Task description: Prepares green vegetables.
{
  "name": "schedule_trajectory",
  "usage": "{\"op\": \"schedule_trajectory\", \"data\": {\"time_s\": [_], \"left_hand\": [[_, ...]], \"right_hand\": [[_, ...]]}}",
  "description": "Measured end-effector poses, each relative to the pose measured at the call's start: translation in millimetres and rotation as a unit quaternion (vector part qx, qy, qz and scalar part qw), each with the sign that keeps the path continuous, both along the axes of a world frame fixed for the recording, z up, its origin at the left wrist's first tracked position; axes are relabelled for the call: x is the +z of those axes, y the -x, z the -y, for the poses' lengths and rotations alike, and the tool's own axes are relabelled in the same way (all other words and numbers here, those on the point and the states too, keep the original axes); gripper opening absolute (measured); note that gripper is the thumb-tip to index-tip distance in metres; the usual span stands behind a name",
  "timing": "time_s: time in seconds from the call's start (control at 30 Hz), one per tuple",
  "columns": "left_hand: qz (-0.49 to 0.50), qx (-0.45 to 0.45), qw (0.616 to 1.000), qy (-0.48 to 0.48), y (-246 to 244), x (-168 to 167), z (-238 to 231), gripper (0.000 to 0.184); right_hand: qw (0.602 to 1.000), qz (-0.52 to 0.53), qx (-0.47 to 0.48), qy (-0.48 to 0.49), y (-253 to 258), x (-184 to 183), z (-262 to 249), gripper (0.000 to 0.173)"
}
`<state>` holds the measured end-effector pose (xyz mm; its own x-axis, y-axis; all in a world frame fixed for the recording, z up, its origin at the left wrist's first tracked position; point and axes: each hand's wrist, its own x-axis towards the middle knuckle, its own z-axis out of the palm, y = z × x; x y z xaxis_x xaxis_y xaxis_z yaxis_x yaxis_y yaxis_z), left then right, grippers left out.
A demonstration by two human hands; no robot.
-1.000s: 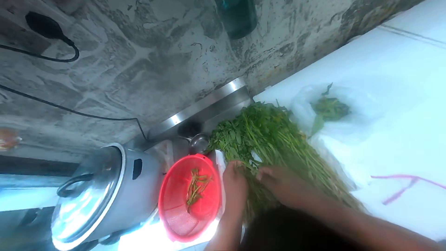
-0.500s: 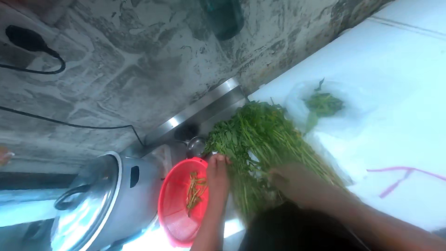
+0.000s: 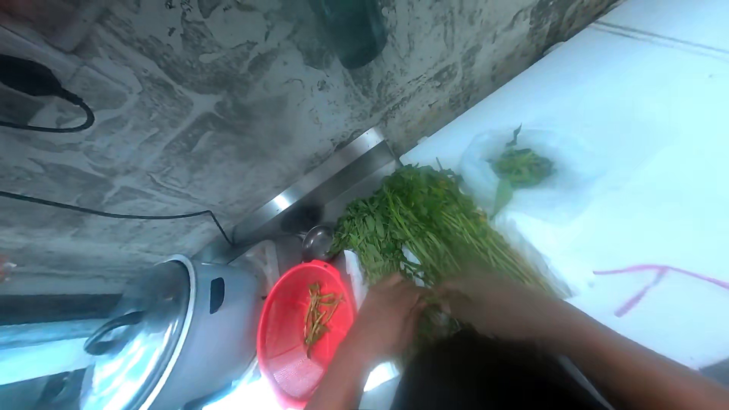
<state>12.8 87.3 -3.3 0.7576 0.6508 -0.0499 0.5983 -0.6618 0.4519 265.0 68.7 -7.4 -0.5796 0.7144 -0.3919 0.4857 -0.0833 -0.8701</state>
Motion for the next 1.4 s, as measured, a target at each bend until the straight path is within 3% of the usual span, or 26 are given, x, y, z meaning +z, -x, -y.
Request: {"op": "schedule_trajectory", "data": {"time_s": [0.13, 0.2, 0.23, 0.3, 0.37, 0.4, 0.47, 0.53, 0.57, 0.63, 0.77, 0.87, 0.97, 1.0, 1.03, 1.1, 1.17, 1.2, 1.3, 1.4], "left_hand": [[-0.027, 0.036, 0.999, -0.022, 2.1, -2.8, 2.9, 0.036], [0.084, 0.139, 0.985, 0.059, -2.7, -3.9, 8.9, 0.037], [0.182, 0.216, 0.951, 0.127, -8.0, -2.8, 11.6, 0.037], [0.358, 0.336, 0.833, 0.254, -26.9, 3.2, 15.1, 0.033], [0.443, 0.356, 0.749, 0.340, -34.0, 14.2, 16.1, 0.031], [0.450, 0.324, 0.755, 0.350, -30.2, 18.5, 14.6, 0.030], [0.373, 0.234, 0.852, 0.284, -15.2, 25.8, 13.5, 0.032], [0.232, 0.172, 0.939, 0.188, -4.3, 36.2, 17.1, 0.038], [0.184, 0.159, 0.956, 0.161, -2.3, 38.2, 19.4, 0.038], [0.191, 0.181, 0.955, 0.134, -3.7, 31.7, 22.9, 0.033], [0.289, 0.332, 0.879, 0.184, -24.5, 5.3, 22.5, 0.029], [0.354, 0.436, 0.787, 0.256, -43.5, -4.2, 16.3, 0.026], [0.400, 0.553, 0.667, 0.298, -25.5, -16.1, -7.1, 0.024], [0.407, 0.560, 0.663, 0.285, -13.2, -19.4, -12.1, 0.025], [0.407, 0.539, 0.691, 0.258, -4.9, -18.7, -14.5, 0.026], [0.369, 0.436, 0.799, 0.188, 2.3, -11.3, -3.9, 0.029], [0.294, 0.300, 0.902, 0.101, 1.3, -3.6, 9.4, 0.035], [0.246, 0.243, 0.936, 0.069, -1.2, -1.3, 14.3, 0.035], [0.143, 0.184, 0.972, 0.022, -8.0, -7.3, 23.7, 0.033], [0.108, 0.203, 0.973, -0.034, 1.9, -12.4, 19.0, 0.037]], "right_hand": [[0.997, 0.049, -0.005, -0.056, 0.9, -2.6, 2.5, 0.033], [0.991, 0.006, -0.050, -0.121, 8.6, -2.4, 11.4, 0.035], [0.980, -0.026, -0.083, -0.177, 15.8, -3.2, 16.4, 0.036], [0.943, -0.073, -0.143, -0.290, 32.7, -6.0, 24.0, 0.038], [0.917, -0.092, -0.185, -0.340, 40.4, -7.7, 24.6, 0.038], [0.911, -0.096, -0.196, -0.349, 37.6, -6.4, 21.5, 0.036], [0.909, -0.089, -0.198, -0.356, 25.7, -4.7, 15.8, 0.034], [0.917, -0.085, -0.185, -0.344, 16.1, -4.4, 13.3, 0.033], [0.924, -0.083, -0.175, -0.331, 13.3, -3.4, 13.1, 0.033], [0.940, -0.067, -0.146, -0.302, 12.1, 0.6, 13.5, 0.034], [0.926, -0.007, -0.135, -0.353, 34.5, -2.1, 22.3, 0.035], [0.881, 0.026, -0.176, -0.438, 46.5, -11.9, 25.2, 0.035], [0.846, 0.006, -0.172, -0.505, 45.3, -5.0, 33.6, 0.032], [0.855, 0.009, -0.161, -0.493, 45.1, -1.1, 36.9, 0.031], [0.884, 0.021, -0.144, -0.443, 42.1, 3.0, 36.6, 0.031], [0.969, 0.027, -0.092, -0.229, 30.1, 11.2, 27.8, 0.035], [0.994, 0.003, -0.077, -0.072, 22.9, 10.7, 11.8, 0.036], [0.996, -0.018, -0.086, -0.029, 22.3, 10.4, 6.7, 0.035], [0.983, -0.101, -0.126, 0.088, 22.3, 10.9, 4.0, 0.029], [0.985, -0.065, -0.115, 0.110, 11.4, 6.0, -0.2, 0.031]]}}
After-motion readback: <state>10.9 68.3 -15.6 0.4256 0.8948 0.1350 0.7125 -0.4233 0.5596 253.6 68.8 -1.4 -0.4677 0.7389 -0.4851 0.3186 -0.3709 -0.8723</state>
